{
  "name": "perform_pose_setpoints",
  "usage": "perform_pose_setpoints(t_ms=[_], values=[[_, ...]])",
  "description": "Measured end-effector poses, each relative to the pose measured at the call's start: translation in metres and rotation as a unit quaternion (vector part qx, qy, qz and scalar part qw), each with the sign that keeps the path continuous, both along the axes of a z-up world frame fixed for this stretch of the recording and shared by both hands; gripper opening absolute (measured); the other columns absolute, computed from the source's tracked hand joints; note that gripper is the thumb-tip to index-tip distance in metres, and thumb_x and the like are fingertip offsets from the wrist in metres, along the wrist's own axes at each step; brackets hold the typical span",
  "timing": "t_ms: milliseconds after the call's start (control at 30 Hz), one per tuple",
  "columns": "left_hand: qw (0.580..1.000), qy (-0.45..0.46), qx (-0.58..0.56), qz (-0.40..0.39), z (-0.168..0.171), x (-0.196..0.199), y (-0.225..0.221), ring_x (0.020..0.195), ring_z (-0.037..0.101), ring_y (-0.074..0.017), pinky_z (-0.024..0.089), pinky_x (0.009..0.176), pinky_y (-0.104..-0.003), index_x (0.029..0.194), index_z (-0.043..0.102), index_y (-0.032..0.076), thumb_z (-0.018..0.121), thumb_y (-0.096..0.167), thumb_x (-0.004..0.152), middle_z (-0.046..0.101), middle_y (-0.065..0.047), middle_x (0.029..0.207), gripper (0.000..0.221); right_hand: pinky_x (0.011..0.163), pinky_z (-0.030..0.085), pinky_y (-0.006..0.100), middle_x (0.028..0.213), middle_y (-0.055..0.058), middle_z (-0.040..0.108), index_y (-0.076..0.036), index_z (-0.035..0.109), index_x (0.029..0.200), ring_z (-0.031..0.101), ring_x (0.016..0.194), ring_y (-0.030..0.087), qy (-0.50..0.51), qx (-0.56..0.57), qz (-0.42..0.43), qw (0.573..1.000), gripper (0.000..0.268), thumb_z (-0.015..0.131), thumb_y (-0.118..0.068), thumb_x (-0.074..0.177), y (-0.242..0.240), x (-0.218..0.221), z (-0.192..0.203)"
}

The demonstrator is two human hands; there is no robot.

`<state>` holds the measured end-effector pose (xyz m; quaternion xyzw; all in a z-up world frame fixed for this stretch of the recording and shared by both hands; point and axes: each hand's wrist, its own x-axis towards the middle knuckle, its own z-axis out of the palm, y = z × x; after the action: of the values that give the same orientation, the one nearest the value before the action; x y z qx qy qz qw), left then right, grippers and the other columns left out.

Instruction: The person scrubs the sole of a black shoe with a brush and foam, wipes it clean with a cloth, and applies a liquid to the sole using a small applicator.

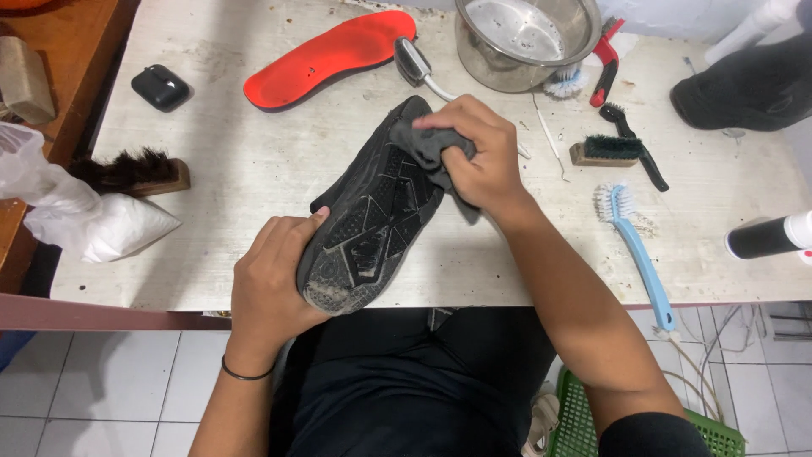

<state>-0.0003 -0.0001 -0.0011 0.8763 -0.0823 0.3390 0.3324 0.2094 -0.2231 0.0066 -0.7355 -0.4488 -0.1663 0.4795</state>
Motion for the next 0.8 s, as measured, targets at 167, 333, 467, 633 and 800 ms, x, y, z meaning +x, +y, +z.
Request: perform_pose_setpoints(t_ms=[167, 333, 467, 633, 800], values=[[1.0, -0.001, -0.014, 0.004, -0.001, 0.0, 0.0, 0.086, 0.068, -0.0298, 0.059, 0.078, -0.039, 0.112, 0.071, 0.001, 0.091, 0.041, 0.068, 0.069, -0.01, 0.089, 0.063, 0.103, 0.045, 0.05, 0.117, 0.017, 0.065, -0.011, 0.071, 0.132, 0.06, 0.11, 0.04, -0.046, -0.015, 0.019, 0.999, 0.055, 0.055, 0.005, 0.081, 0.012, -0.008, 0.001], [1.0, -0.005, -0.006, -0.014, -0.001, 0.003, -0.008, 0.088, 0.064, -0.0311, 0.054, 0.079, -0.041, 0.126, 0.063, 0.0, 0.084, 0.041, 0.078, 0.067, -0.012, 0.098, 0.066, 0.114, 0.048, 0.042, 0.15, 0.013, 0.055, -0.014, 0.062, 0.14, 0.057, 0.139, 0.034, -0.068, 0.012, 0.072, 0.995, 0.043, 0.055, 0.0, 0.1, 0.032, -0.042, -0.009], [0.999, -0.04, -0.023, 0.024, -0.013, 0.009, -0.017, 0.085, 0.067, -0.0281, 0.058, 0.071, -0.037, 0.116, 0.068, 0.002, 0.088, 0.044, 0.072, 0.068, -0.009, 0.09, 0.065, 0.107, 0.051, 0.059, 0.119, 0.017, 0.075, 0.001, 0.075, 0.115, 0.073, 0.112, 0.039, -0.12, 0.08, 0.126, 0.982, 0.027, 0.057, -0.017, 0.104, 0.052, -0.093, 0.022], [0.997, -0.064, 0.028, 0.044, -0.007, 0.014, -0.029, 0.086, 0.068, -0.0274, 0.057, 0.07, -0.038, 0.12, 0.07, 0.003, 0.085, 0.041, 0.078, 0.07, -0.009, 0.091, 0.058, 0.113, 0.045, 0.053, 0.118, 0.012, 0.075, -0.007, 0.075, 0.12, 0.067, 0.121, 0.034, -0.018, 0.017, 0.023, 0.999, 0.025, 0.061, -0.018, 0.102, 0.036, -0.093, 0.027], [0.987, -0.058, 0.125, 0.083, 0.006, 0.019, -0.049, 0.07, 0.057, -0.0207, 0.048, 0.051, -0.029, 0.093, 0.07, 0.005, 0.076, 0.036, 0.084, 0.056, -0.003, 0.073, 0.033, 0.113, 0.045, 0.052, 0.114, 0.01, 0.076, -0.004, 0.076, 0.113, 0.071, 0.116, 0.035, -0.044, -0.001, 0.002, 0.999, 0.03, 0.054, -0.023, 0.104, 0.034, -0.141, 0.06]])
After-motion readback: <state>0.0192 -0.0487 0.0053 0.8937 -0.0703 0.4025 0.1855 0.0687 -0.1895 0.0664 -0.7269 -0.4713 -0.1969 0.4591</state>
